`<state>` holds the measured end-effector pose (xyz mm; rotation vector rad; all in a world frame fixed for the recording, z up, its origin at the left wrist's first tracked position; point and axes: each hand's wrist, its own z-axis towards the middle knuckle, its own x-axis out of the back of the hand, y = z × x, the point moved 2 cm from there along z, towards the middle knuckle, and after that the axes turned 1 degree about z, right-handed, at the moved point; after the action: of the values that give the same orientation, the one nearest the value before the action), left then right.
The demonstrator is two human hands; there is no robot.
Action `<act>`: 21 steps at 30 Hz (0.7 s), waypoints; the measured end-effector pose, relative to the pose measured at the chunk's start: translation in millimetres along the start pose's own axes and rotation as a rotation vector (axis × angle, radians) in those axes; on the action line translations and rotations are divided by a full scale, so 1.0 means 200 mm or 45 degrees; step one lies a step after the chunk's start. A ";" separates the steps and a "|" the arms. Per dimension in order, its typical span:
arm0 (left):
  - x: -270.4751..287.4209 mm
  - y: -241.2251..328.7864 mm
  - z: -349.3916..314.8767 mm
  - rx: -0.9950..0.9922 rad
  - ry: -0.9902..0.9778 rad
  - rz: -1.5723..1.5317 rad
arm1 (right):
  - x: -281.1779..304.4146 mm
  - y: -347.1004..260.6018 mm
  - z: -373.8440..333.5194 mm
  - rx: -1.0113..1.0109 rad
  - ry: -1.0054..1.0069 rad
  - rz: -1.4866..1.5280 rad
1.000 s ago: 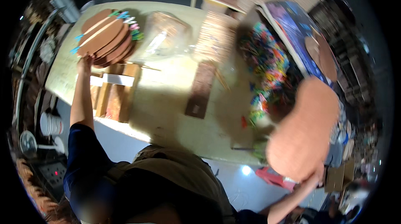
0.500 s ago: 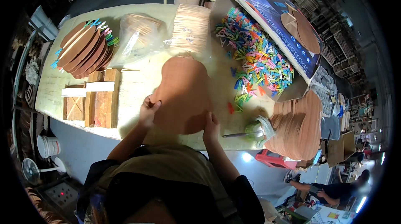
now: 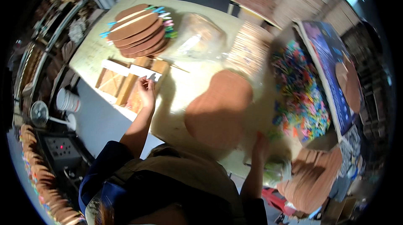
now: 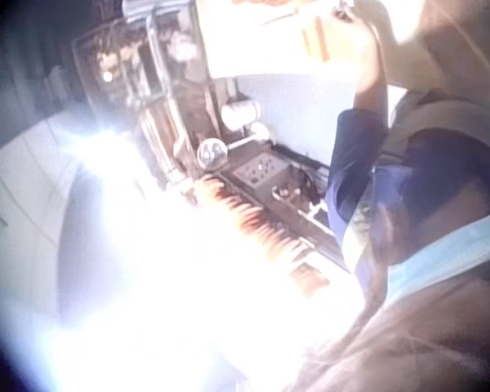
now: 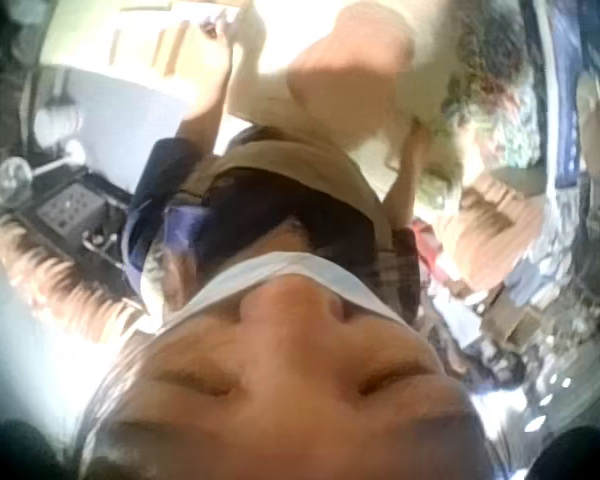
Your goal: The person assembles wooden items by placing thin wooden sticks across circular wooden pieces and securing them with colorful plastic clips. The person handles the items one at a time, picking up sticks and clips from the table and applying them to the wooden circles.
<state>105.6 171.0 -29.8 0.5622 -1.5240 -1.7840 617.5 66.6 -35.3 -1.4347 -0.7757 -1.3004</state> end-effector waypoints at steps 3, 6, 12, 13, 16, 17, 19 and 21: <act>0.08 -0.09 0.23 0.505 0.406 -0.236 | 0.12 -0.05 0.07 0.024 -0.204 -0.284; 0.10 -0.18 0.33 0.918 0.374 -0.392 | 0.14 -0.07 0.18 0.185 -0.393 -0.543; 0.10 -0.28 0.39 1.182 0.297 -0.831 | -0.06 -0.13 0.27 0.084 -0.231 0.220; 0.11 -0.26 0.38 1.040 0.435 -0.873 | -0.09 -0.13 0.26 0.117 -0.158 0.342; 0.07 -0.10 0.30 0.623 0.454 -0.918 | -0.14 -0.13 0.18 0.242 -0.053 0.508; 0.06 -0.01 0.25 0.542 0.365 -0.893 | -0.14 -0.13 0.16 0.384 0.004 0.456; -0.12 0.18 0.08 0.139 0.048 -0.612 | -0.15 -0.14 0.15 0.465 -0.039 0.265; -0.32 0.37 -0.18 -0.546 -0.388 0.056 | -0.13 -0.15 0.17 0.370 0.062 0.229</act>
<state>190.6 191.8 27.1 0.0465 -1.2687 -2.1509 595.6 112.0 -50.2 -1.2060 -0.7514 -1.0349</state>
